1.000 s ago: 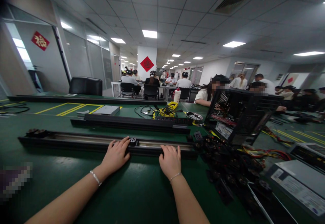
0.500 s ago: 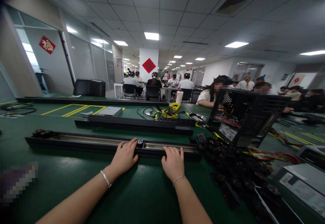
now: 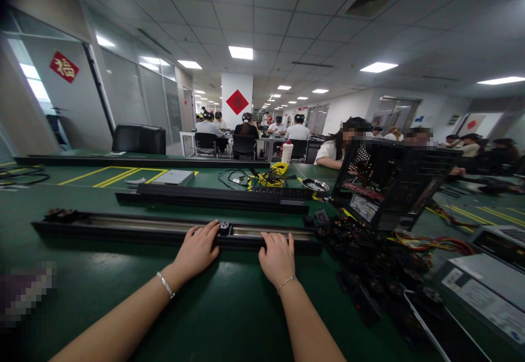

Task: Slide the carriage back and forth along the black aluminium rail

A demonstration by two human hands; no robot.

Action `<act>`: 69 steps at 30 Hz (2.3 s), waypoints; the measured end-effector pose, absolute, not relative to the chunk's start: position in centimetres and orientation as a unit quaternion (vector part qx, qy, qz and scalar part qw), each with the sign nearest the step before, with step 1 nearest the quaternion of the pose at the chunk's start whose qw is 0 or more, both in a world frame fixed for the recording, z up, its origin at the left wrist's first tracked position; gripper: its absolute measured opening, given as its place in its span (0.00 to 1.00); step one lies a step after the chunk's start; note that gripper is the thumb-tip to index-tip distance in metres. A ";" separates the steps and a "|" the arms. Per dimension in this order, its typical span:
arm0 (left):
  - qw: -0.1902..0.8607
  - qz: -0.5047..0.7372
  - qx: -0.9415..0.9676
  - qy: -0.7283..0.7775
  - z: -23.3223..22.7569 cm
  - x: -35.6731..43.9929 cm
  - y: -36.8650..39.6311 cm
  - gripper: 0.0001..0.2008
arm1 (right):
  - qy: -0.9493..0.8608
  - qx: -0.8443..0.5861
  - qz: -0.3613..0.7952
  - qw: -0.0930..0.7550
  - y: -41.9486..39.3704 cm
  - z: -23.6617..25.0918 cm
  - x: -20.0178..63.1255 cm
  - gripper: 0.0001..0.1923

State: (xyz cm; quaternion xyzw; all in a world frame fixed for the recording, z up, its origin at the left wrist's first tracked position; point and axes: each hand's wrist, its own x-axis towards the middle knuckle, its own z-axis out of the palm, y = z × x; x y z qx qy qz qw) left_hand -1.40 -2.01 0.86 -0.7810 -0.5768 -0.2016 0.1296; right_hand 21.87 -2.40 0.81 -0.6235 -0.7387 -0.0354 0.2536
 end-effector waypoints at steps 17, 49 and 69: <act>0.123 -0.149 -0.762 -0.619 1.4 0.1 -2.2 0.25 | -0.739 -0.622 -0.038 0.256 -2.4 0.7 21.9 0.21; 0.127 -0.165 -0.772 -0.600 1.1 0.3 -2.2 0.26 | -0.743 -0.626 -0.045 0.233 -2.4 1.1 21.9 0.21; 0.139 -0.174 -0.775 -0.591 1.2 1.4 -2.1 0.24 | -0.742 -0.623 -0.038 0.245 -2.5 0.9 21.9 0.21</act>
